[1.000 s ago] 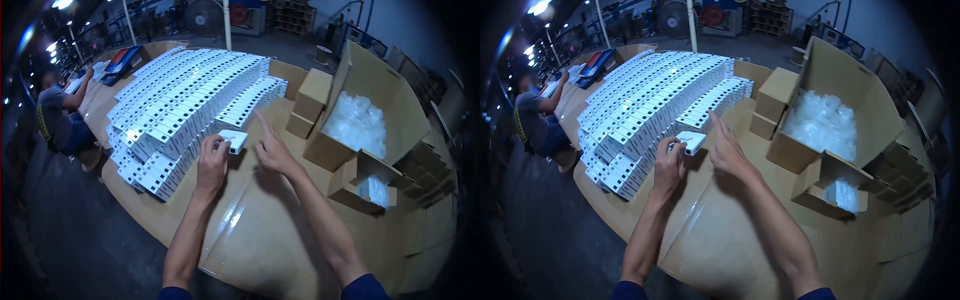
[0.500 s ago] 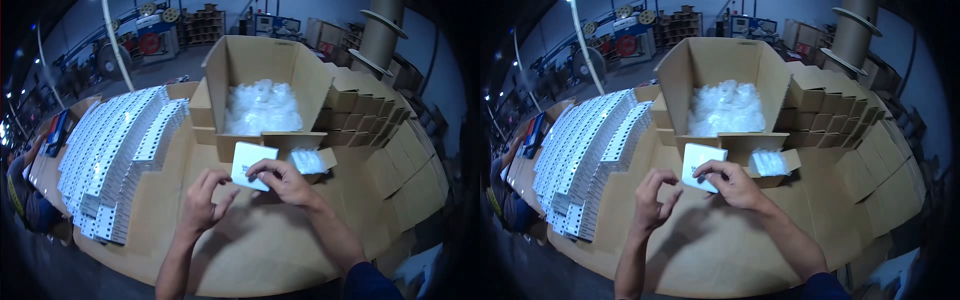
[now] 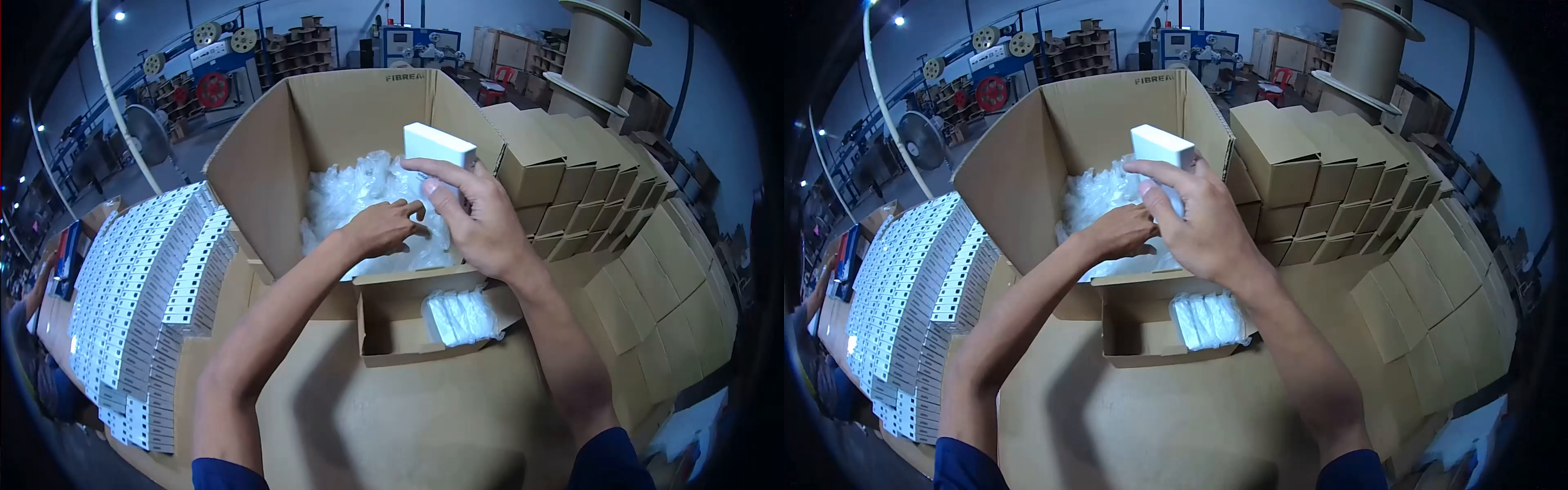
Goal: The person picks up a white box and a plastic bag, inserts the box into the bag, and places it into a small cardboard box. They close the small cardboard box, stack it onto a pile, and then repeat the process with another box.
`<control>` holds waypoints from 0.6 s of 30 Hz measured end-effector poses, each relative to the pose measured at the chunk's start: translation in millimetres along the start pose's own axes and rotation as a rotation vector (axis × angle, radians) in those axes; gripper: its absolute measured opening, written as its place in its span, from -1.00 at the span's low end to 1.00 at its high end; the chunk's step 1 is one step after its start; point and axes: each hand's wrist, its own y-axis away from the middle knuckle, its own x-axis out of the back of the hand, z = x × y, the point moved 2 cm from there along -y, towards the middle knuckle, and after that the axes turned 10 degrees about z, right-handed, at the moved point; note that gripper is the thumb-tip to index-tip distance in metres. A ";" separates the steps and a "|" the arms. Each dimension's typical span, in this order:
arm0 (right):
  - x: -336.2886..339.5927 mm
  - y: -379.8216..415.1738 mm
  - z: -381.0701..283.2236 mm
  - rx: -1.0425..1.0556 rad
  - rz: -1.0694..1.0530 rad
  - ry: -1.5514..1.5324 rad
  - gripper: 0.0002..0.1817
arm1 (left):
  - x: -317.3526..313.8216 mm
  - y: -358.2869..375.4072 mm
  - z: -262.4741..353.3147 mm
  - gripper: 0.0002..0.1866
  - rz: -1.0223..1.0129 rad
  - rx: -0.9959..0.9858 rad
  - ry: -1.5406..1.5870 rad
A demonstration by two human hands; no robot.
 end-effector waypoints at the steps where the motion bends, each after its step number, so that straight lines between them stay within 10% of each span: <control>1: -1.3 -0.7 5.4 -0.017 -0.004 -0.019 -0.66 | -10.0 -0.8 -10.2 -0.54 0.034 0.012 0.033; 15: -46.6 -2.7 41.3 -0.133 0.073 0.032 -0.37 | 71.9 48.3 4.1 -0.83 0.647 0.646 0.683; 18: -65.4 -9.3 57.5 -0.379 -0.004 -0.306 -0.66 | 79.7 49.3 14.1 -0.82 0.747 0.765 0.781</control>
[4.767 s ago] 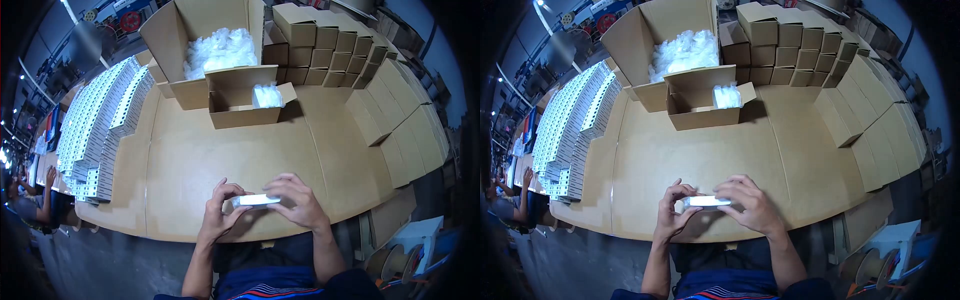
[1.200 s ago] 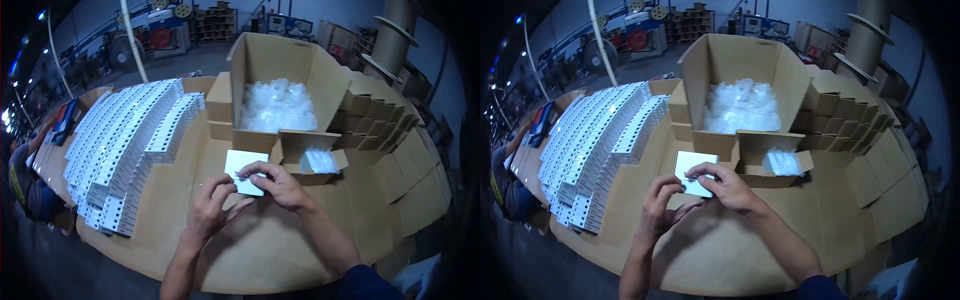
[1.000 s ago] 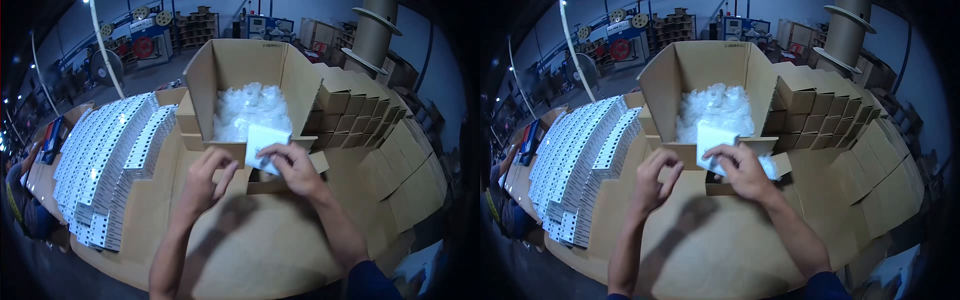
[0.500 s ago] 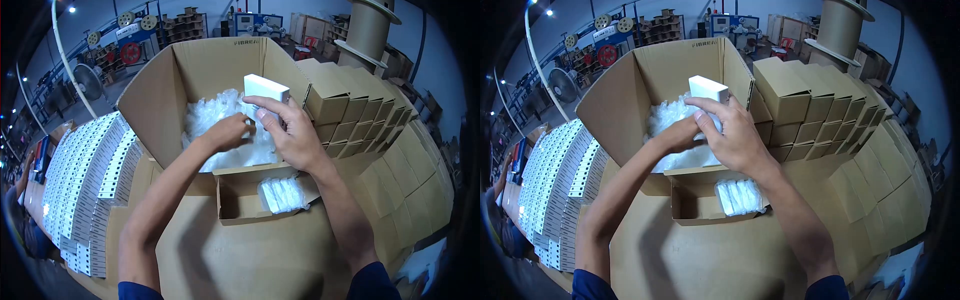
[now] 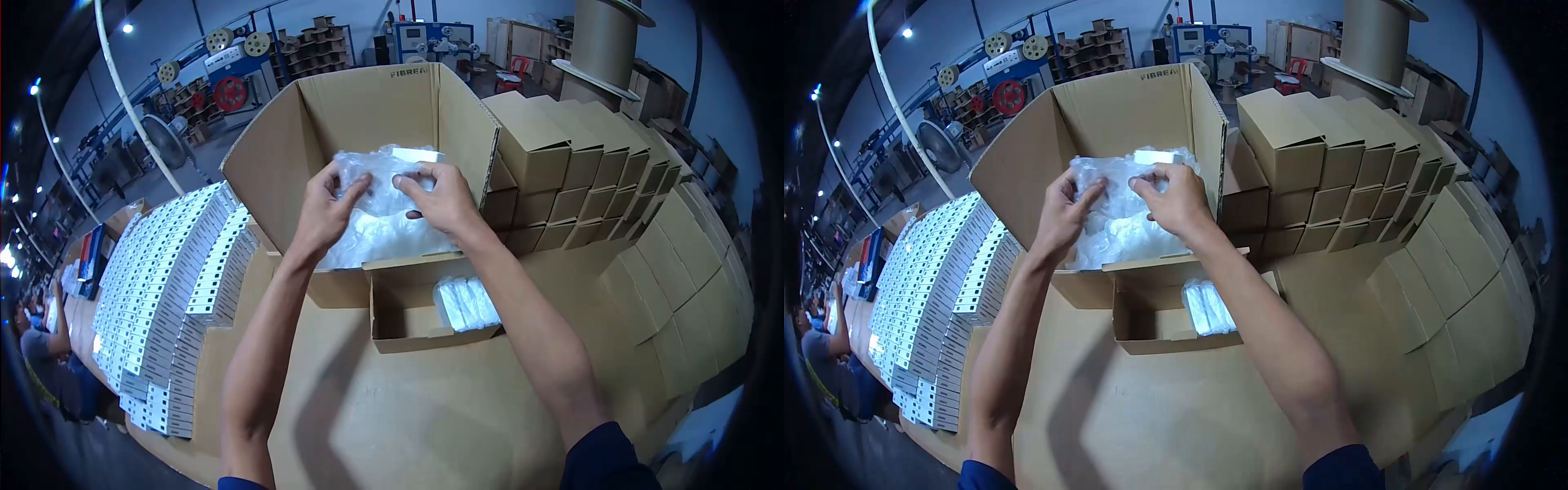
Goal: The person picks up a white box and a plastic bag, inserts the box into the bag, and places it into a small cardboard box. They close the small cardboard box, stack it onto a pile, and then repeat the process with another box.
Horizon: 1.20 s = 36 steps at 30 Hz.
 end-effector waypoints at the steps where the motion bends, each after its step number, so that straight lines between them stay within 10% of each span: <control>1: -3.3 -1.1 3.3 -0.143 -0.082 -0.198 -0.72 | 3.6 0.6 -1.9 -0.82 0.026 0.073 0.154; 7: 16.7 16.8 -17.0 -0.207 -0.150 -0.250 -0.76 | 21.6 26.5 18.2 -0.83 0.120 0.182 0.451; 11: 45.4 50.4 -48.1 -0.102 -0.325 -0.071 -0.73 | 21.7 69.4 57.3 -0.64 -0.209 0.110 0.450; 18: 93.2 163.8 -75.4 0.251 0.105 0.059 -0.53 | -12.9 207.6 95.8 -0.77 0.234 0.234 0.208; 23: 110.2 268.3 -99.7 0.504 -0.052 0.153 -0.40 | -36.7 295.8 128.5 -0.71 0.384 0.328 0.230; 30: 131.2 332.8 -79.1 0.425 -0.235 -0.012 -0.76 | -44.3 379.0 137.3 -0.67 0.299 0.387 0.268; 36: 145.5 378.6 -54.7 -0.038 -0.033 -0.086 -0.85 | -43.4 416.5 149.8 -0.83 0.105 0.542 0.237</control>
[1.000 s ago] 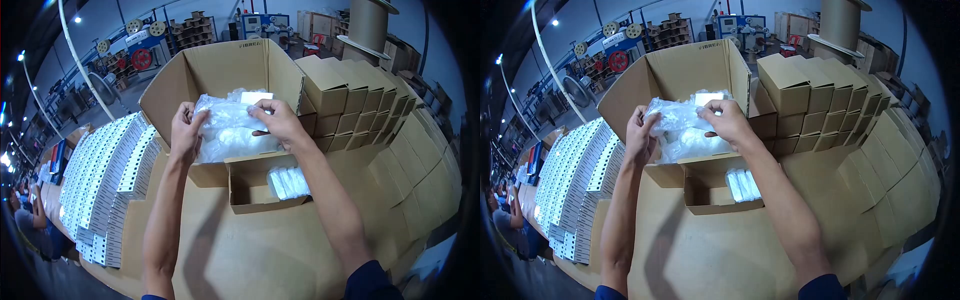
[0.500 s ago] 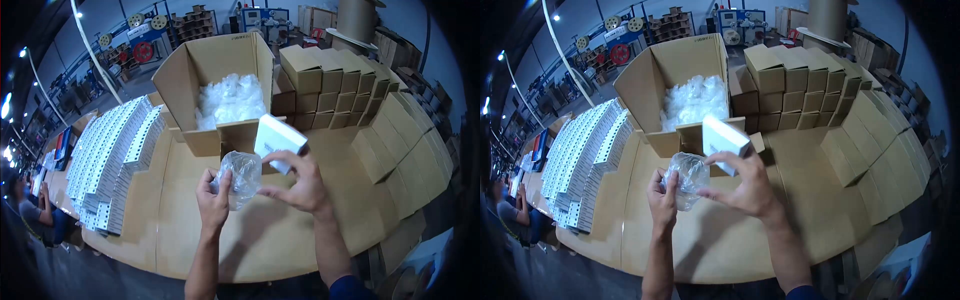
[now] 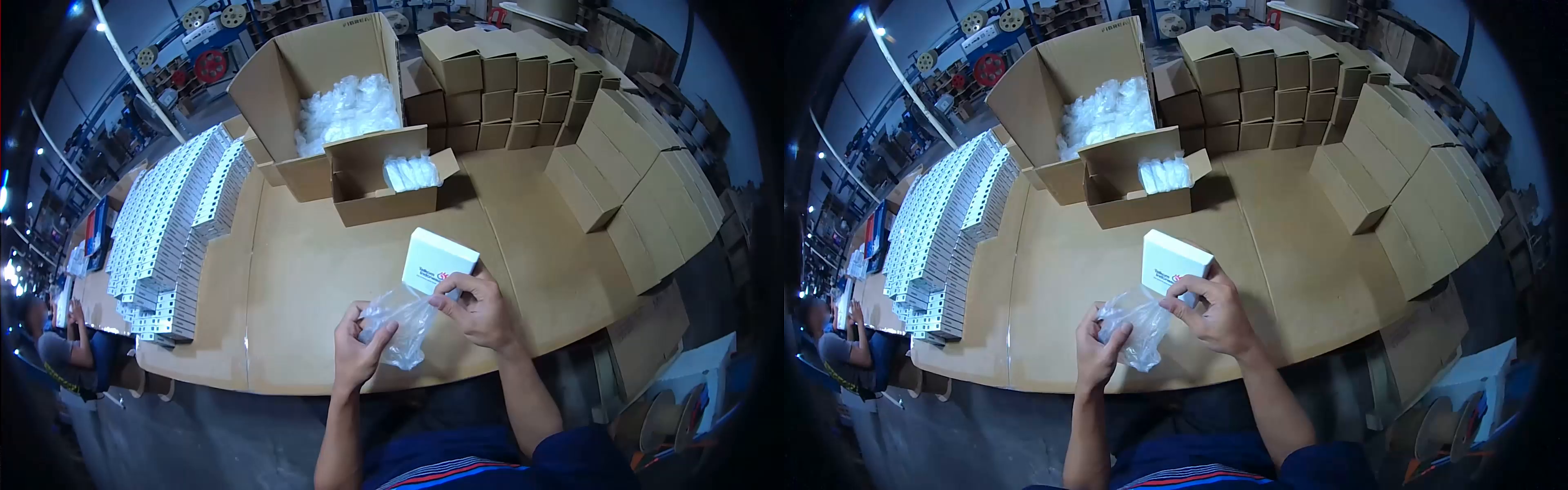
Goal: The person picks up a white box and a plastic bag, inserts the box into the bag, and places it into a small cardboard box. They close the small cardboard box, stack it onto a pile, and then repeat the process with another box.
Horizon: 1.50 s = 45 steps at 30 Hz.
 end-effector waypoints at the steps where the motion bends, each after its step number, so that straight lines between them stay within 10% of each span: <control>1: -0.1 7.4 1.3 -0.121 0.026 -0.012 -0.86 | -1.1 3.9 -1.0 -0.84 -0.018 0.063 0.002; 5: -14.5 26.7 18.1 -0.089 0.331 -0.166 -0.66 | -2.1 10.1 -14.1 -0.85 0.077 0.000 0.067; 9: -27.9 60.2 38.0 -0.210 0.206 -0.221 -0.43 | -6.4 13.0 -15.6 -0.88 0.076 -0.063 0.058; 17: -39.0 71.8 38.6 -0.172 0.214 0.050 -0.68 | 23.7 -10.7 -19.7 -0.80 0.230 -0.033 0.591; 20: -29.6 63.6 -3.2 -0.166 0.167 0.343 -0.71 | 22.5 -11.4 15.1 -0.79 0.391 -0.487 0.048; 23: -34.0 59.8 -19.9 0.132 0.253 0.396 -0.73 | 20.0 3.6 44.2 -0.71 0.093 -0.798 -0.542; 28: -39.5 58.9 -33.7 0.167 0.179 0.394 -0.73 | -0.8 3.4 75.6 -0.50 -0.144 -0.846 -0.866; 36: -39.4 46.3 -27.9 0.149 -0.012 0.353 -0.76 | -5.5 -23.5 58.5 -0.66 -0.340 -0.633 -0.534; 45: -28.7 52.5 8.6 -0.140 -0.014 0.280 -0.82 | -3.6 -46.7 40.6 -0.53 -0.254 -0.469 -0.525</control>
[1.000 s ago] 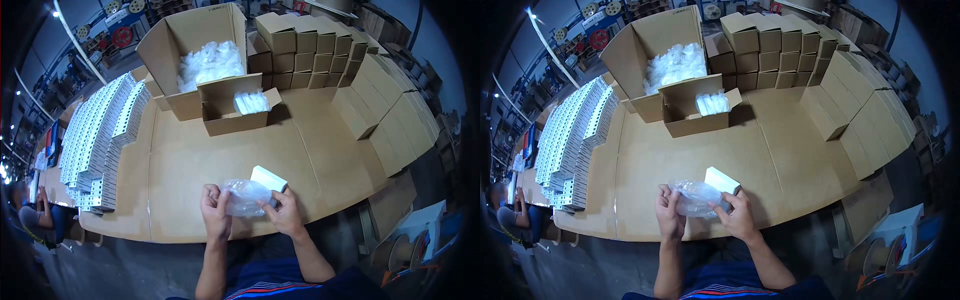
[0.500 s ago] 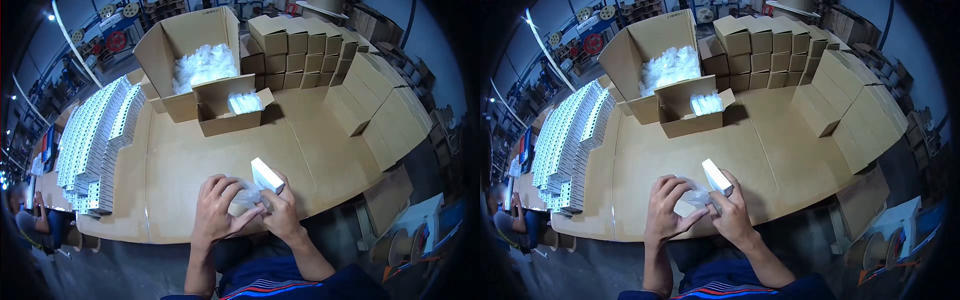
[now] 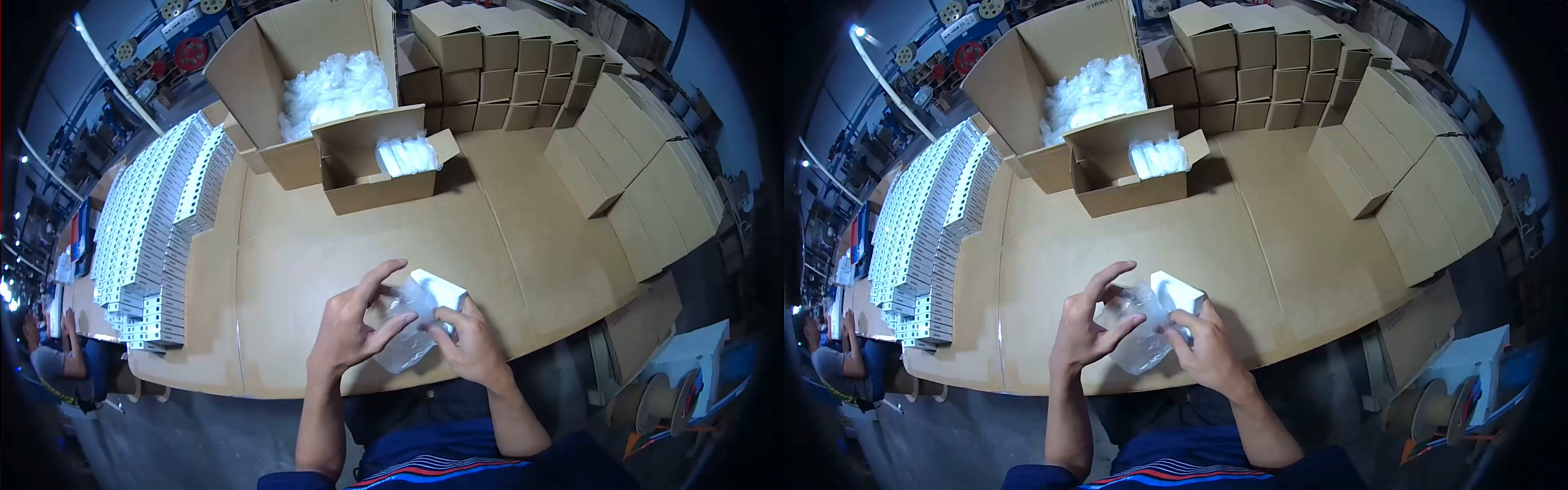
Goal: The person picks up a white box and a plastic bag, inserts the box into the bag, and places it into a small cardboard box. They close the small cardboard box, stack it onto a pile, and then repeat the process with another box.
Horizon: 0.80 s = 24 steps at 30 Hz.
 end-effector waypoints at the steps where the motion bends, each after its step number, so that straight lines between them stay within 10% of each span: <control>1: 1.0 -1.6 -0.5 -0.094 0.010 -0.028 -0.81 | 0.1 2.0 -8.0 -0.54 -0.022 0.030 -0.002; 10: -19.0 4.1 42.1 -0.196 0.230 -0.317 -0.71 | 1.4 6.4 -51.7 -0.63 0.658 0.099 0.444; 17: -26.7 1.0 35.6 -0.246 0.244 -0.365 -0.71 | -41.2 61.3 -39.1 -0.83 0.281 0.631 0.715; 24: -27.3 8.6 49.7 -0.252 0.261 -0.411 -0.70 | -30.1 66.1 -46.8 -0.71 0.298 0.425 0.673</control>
